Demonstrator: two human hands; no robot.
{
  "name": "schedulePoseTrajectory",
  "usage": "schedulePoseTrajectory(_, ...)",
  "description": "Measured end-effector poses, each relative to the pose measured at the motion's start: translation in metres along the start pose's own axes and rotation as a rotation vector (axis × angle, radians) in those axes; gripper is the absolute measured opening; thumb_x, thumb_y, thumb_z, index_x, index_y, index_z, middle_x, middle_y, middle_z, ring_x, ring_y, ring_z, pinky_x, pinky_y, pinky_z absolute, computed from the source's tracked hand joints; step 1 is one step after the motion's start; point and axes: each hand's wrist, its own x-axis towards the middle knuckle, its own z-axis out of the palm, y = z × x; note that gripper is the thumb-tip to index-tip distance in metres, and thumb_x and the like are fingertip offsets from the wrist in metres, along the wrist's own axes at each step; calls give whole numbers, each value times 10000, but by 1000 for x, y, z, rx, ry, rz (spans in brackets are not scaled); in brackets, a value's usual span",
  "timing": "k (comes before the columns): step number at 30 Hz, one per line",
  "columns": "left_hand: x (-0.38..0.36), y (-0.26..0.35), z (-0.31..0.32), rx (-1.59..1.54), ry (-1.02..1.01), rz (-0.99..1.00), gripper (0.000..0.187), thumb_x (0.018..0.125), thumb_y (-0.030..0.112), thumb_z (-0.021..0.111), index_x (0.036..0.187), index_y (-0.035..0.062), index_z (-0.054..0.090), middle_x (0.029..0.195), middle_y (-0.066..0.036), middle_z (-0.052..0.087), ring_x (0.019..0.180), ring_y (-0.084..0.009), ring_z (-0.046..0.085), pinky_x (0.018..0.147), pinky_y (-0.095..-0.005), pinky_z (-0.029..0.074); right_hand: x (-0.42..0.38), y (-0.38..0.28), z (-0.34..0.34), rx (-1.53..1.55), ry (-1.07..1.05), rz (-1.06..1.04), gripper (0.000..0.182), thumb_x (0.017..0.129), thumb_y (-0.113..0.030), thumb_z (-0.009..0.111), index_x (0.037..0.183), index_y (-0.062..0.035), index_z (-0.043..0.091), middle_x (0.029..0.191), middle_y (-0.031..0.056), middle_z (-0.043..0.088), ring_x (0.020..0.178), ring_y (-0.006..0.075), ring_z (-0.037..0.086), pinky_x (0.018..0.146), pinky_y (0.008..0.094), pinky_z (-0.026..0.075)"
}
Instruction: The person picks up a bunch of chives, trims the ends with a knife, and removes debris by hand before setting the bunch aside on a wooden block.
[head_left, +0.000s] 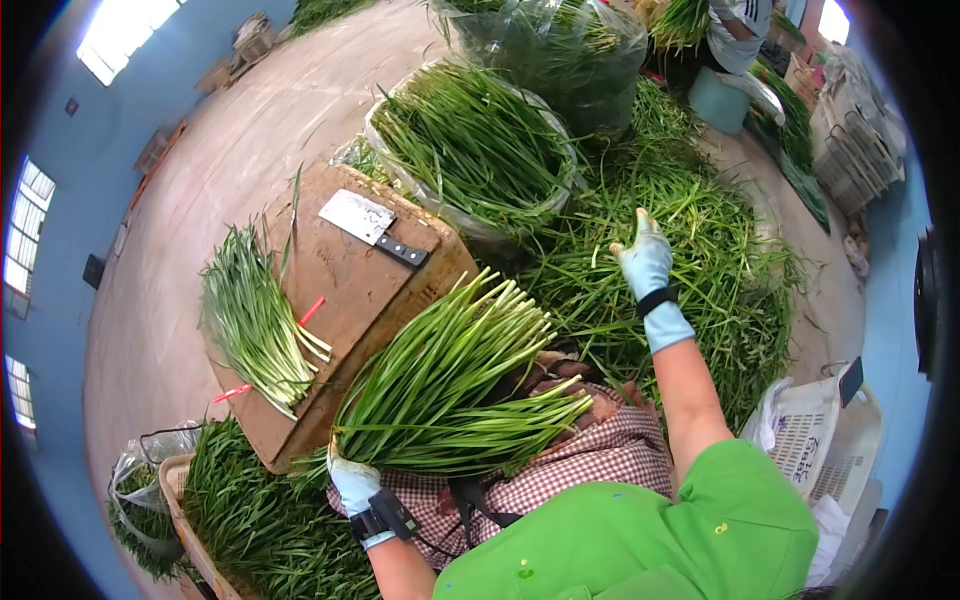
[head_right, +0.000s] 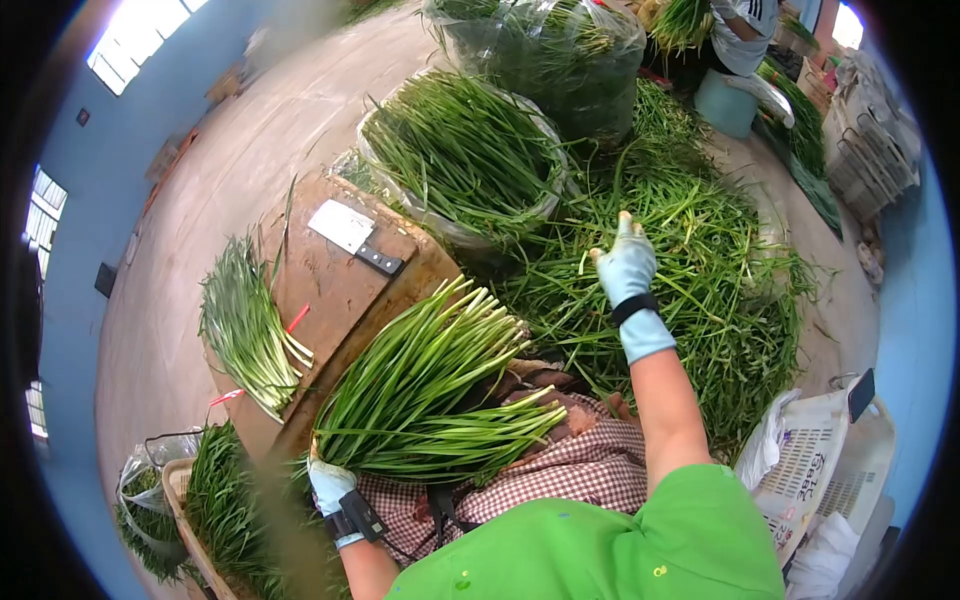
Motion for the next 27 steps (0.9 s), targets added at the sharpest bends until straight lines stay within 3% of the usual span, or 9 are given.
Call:
schedulePoseTrajectory(2,11,-7,-10,-220,21,-134,349,854,313,418,1069,71,547,1100,-105,559,955,-261,547,844,-391,435,-6,-20,-31,279,-265,-206,343,697,-261,666,979,-73,614,968,132,607,890,258,570,783,345,440)
schedulePoseTrajectory(4,24,-20,-31,84,-159,113,357,863,315,399,1079,68,542,1102,-100,560,953,-254,549,842,-381,439,-24,-56,-47,762,-666,-332,262,702,-278,648,855,-66,639,820,110,627,809,265,580,747,350,444)
schedulePoseTrajectory(6,11,-10,-11,110,-46,64,355,869,305,384,1083,69,540,1101,-97,560,955,-252,549,840,-383,442,-46,-87,-38,618,-441,-768,257,723,-321,615,768,-69,646,710,106,614,744,272,580,703,365,442)
schedulePoseTrajectory(8,24,-14,-21,-125,-83,-56,357,859,313,398,1086,78,541,1106,-96,557,957,-256,547,836,-393,442,-54,-112,-45,412,-614,-831,304,725,-363,597,767,-67,651,722,116,612,729,285,575,687,379,432)
schedulePoseTrajectory(13,9,-9,-13,-129,-4,2,349,830,329,451,1066,92,551,1085,-99,564,947,-277,545,830,-425,436,-68,-125,-26,617,-750,-752,205,709,-293,609,744,-95,648,702,111,597,725,297,560,689,380,425)
schedulePoseTrajectory(17,3,-3,-6,-229,15,-113,338,841,317,437,1059,87,554,1082,-98,566,937,-267,549,827,-402,439,-71,-131,-36,818,-537,-755,117,692,-172,624,708,-56,628,720,127,591,696,301,551,652,368,441)
schedulePoseTrajectory(20,7,-9,-14,-249,-18,-87,329,856,301,419,1052,74,555,1069,-98,572,916,-254,558,817,-368,446,-69,-121,-48,1257,-821,17,86,789,-111,587,752,-36,611,699,36,607,619,130,538,605,258,440)
schedulePoseTrajectory(21,9,-10,-14,-228,-48,-65,333,852,312,427,1040,73,563,1041,-99,583,890,-258,564,808,-375,448,-64,-115,-46,1324,-790,10,135,829,-140,562,776,-24,603,710,4,599,636,75,513,609,221,430)
schedulePoseTrajectory(27,-9,-3,-1,-197,-72,-16,343,859,297,413,1059,58,554,1043,-95,581,883,-248,569,795,-362,457,-18,-62,-34,1725,-442,447,202,844,-197,542,886,-3,576,775,90,621,725,145,600,686,268,504)
